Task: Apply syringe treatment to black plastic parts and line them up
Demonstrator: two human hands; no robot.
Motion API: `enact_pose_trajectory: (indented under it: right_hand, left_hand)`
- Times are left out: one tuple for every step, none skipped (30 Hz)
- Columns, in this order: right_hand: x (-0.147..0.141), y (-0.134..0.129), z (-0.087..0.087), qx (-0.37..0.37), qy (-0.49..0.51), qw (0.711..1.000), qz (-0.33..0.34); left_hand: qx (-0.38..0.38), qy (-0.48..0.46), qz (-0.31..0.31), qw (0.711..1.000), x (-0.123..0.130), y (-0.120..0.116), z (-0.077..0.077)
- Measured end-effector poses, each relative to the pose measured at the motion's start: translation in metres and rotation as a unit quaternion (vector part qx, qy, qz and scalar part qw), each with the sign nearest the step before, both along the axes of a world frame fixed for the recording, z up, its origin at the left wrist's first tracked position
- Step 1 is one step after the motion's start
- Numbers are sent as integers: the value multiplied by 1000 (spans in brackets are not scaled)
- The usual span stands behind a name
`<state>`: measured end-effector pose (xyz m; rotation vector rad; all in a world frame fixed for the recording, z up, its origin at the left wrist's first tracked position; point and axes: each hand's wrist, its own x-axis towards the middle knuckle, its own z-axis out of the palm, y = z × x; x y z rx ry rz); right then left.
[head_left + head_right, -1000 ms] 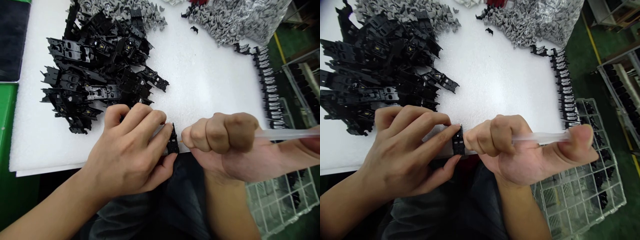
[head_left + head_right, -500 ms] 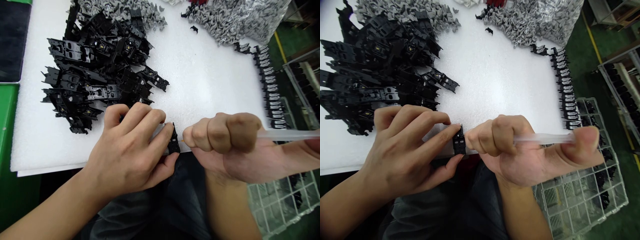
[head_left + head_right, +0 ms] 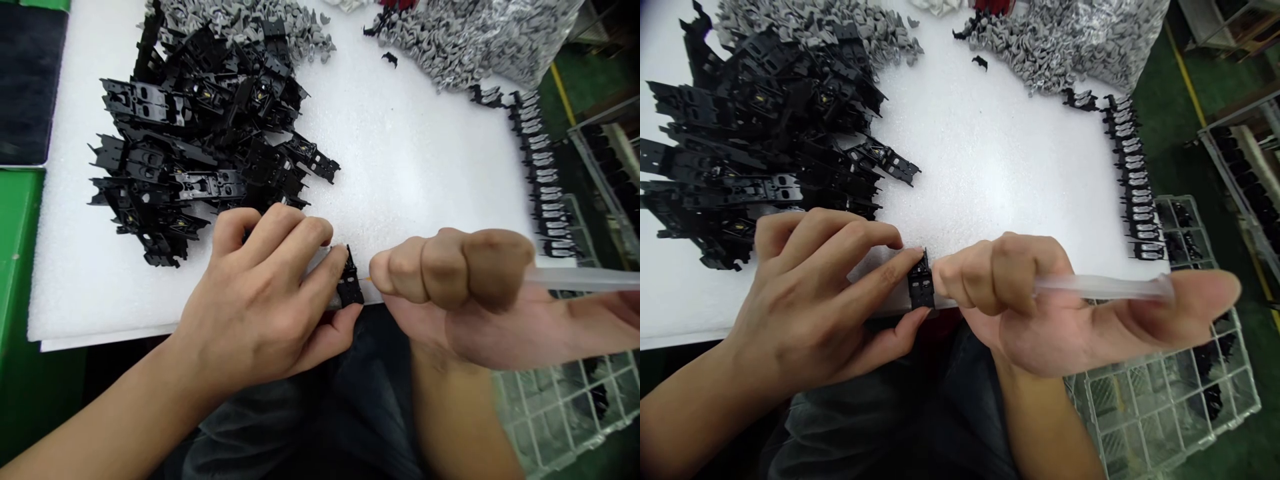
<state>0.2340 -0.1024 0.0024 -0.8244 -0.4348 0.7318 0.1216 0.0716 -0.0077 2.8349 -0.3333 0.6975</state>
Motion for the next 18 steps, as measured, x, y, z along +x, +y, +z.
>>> enact_pose_trajectory:
  right_hand:
    - [-1, 1, 1, -1, -17, 1000, -14]
    - [-2, 3, 2, -3, -34, 999, -27]
    - [-2, 4, 2, -8, -47, 998, -35]
    - [-3, 4, 2, -14, -54, 998, -37]
    - [-3, 5, 2, -20, -59, 997, -37]
    - [-4, 4, 1, -26, -61, 997, -39]
    - [-4, 4, 1, -31, -62, 997, -41]
    - [-4, 4, 0, -36, -62, 996, -43]
    - [-4, 3, -1, -38, -62, 996, -47]
    - [-4, 3, -1, -40, -63, 996, -50]
    - [-4, 3, -1, -42, -63, 996, -51]
    - [-4, 3, -1, -43, -65, 996, -52]
    - [-4, 3, -1, -44, -67, 995, -52]
    - [-4, 3, 0, -44, -67, 995, -52]
    - [-4, 3, 0, -43, -68, 995, -51]
    - [-4, 3, 0, -42, -68, 996, -50]
    - [-4, 3, 1, -41, -68, 996, -50]
    - [-4, 3, 1, -40, -68, 996, -51]
  left_hand:
    - [1, 1, 0, 1000, 0, 0, 0]
    - [1, 1, 1, 1000, 0, 0, 0]
    - [1, 0, 2, 1000, 0, 0, 0]
    - [0, -2, 3, 1000, 0, 0, -1]
    - [-1, -4, 3, 1000, 0, 0, -1]
    - [-2, -5, 3, 1000, 0, 0, -1]
    - [-3, -7, 2, 1000, 0, 0, -1]
    - [-5, -7, 1, 1000, 0, 0, -1]
    - [-5, -5, 0, 1000, 1, 0, -1]
    - [-6, -4, 0, 1000, 1, 0, -1]
    - [-5, 0, 0, 1000, 1, 0, 0]
    - [-3, 6, 0, 1000, 1, 0, 0]
    - [-2, 13, 1, 1000, 1, 0, 0]
    - [0, 17, 0, 1000, 1, 0, 1]
    - [1, 18, 0, 1000, 1, -1, 1]
    - [2, 17, 1, 1000, 0, -1, 2]
    - [3, 15, 1, 1000, 0, -1, 2]
    - [3, 11, 2, 1000, 0, -1, 2]
